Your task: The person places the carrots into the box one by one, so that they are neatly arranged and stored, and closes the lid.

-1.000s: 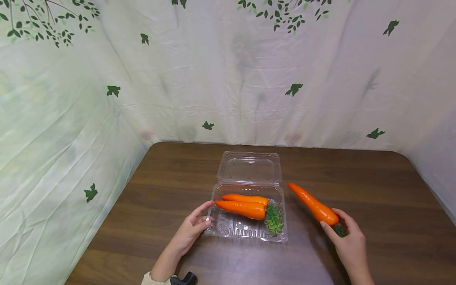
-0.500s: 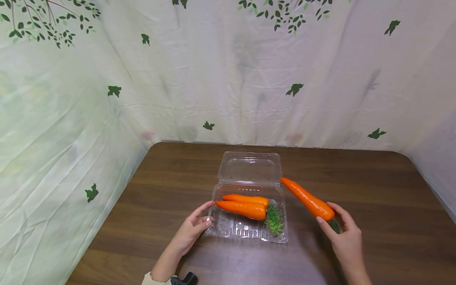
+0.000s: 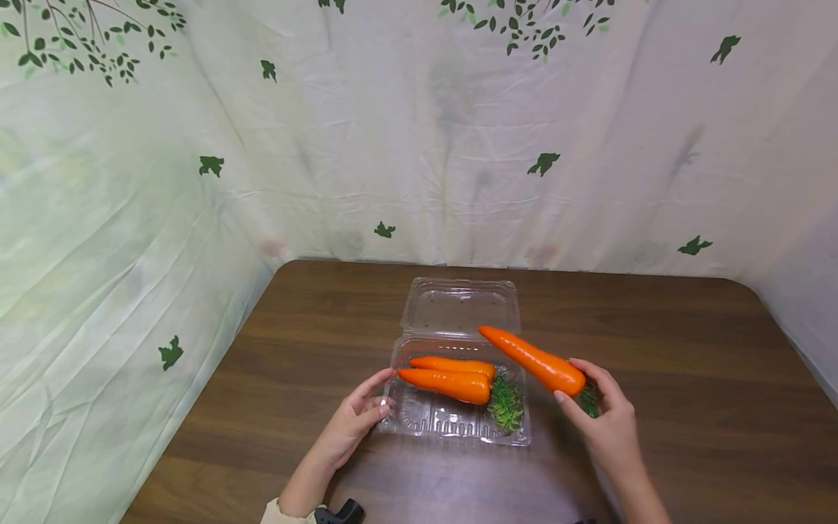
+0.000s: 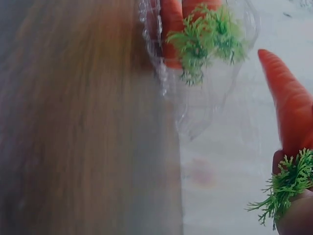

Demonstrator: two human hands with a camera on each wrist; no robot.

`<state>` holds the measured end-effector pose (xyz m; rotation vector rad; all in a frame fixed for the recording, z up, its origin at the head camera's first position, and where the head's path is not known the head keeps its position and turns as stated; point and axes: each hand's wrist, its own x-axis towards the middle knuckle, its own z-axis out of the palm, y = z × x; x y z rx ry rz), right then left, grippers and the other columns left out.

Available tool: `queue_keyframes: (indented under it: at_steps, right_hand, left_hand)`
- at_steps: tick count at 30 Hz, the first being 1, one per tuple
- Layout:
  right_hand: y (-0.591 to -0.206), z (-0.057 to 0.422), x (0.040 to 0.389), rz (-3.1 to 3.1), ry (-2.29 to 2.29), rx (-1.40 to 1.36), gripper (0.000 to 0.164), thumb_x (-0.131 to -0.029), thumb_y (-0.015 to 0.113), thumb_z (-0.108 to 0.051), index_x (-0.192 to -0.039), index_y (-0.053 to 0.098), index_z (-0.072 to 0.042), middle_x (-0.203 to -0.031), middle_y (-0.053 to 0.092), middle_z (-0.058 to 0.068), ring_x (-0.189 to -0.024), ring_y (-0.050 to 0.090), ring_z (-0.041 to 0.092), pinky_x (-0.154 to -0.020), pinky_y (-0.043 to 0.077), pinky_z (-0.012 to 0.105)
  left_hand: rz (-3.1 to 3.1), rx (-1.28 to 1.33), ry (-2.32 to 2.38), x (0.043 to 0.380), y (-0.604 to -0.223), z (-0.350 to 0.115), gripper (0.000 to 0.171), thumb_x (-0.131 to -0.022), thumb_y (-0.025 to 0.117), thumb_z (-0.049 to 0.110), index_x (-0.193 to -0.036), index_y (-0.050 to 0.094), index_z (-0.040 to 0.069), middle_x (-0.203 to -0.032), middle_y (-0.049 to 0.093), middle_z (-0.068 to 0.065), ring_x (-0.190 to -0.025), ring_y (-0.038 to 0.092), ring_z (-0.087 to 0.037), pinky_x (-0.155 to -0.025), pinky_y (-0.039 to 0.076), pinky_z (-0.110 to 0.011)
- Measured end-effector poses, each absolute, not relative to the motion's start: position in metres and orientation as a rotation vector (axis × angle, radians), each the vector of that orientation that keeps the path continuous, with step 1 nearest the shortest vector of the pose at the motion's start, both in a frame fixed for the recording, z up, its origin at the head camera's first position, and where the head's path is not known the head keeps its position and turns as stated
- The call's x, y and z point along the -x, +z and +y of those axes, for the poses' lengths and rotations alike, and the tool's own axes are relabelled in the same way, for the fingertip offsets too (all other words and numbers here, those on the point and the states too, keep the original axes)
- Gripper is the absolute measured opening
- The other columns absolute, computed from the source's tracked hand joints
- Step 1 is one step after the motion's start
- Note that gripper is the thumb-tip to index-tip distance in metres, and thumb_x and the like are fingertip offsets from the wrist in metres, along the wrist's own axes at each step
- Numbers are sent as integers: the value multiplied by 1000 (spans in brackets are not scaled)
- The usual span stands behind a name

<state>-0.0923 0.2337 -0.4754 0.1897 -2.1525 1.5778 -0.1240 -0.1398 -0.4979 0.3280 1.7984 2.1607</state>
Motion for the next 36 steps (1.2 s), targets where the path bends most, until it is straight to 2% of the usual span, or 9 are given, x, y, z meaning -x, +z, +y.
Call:
queue_keyframes:
  at_steps: [8,15,20,26,36]
  right_hand:
    - [-452,210,91,-2247,1537,-267,52,-70,69,11,-119,53,2,-112,53,-3,-93,52,7,-75,41,11]
    - [-452,197,96,-2234,1611,-423,54,-68,69,14,-119,52,3,-114,53,6,-95,51,8,-77,40,14]
    - [-450,186,100,-2250,1658,-518,53,-70,70,11,-118,53,1,-115,52,10,-100,50,10,-83,40,16]
    - [-450,177,103,-2279,1687,-600,52,-71,71,6,-119,53,-3,-117,52,8,-104,49,12,-87,38,17]
    - [-448,160,107,-2293,1632,-723,53,-69,72,7,-117,53,0,-115,54,12,-103,49,11,-87,37,15]
  left_hand:
    - [1795,-337,2161,124,-498,-140,56,-85,52,-8,-136,33,1,-139,27,-17,-90,49,-20,-74,43,-19]
    - [1802,-325,2158,124,-498,-140,56,-85,53,-7,-136,33,1,-139,27,-16,-90,49,-20,-74,43,-19]
    - [1803,-315,2150,124,-497,-140,56,-85,53,-7,-136,34,2,-139,27,-16,-90,48,-20,-74,43,-19]
    - [1793,-314,2157,124,-497,-140,56,-84,53,-8,-136,34,1,-139,27,-17,-89,49,-19,-73,43,-19]
    - [1802,-362,2168,124,-498,-140,56,-84,53,-7,-136,33,0,-138,28,-17,-88,50,-17,-73,43,-19]
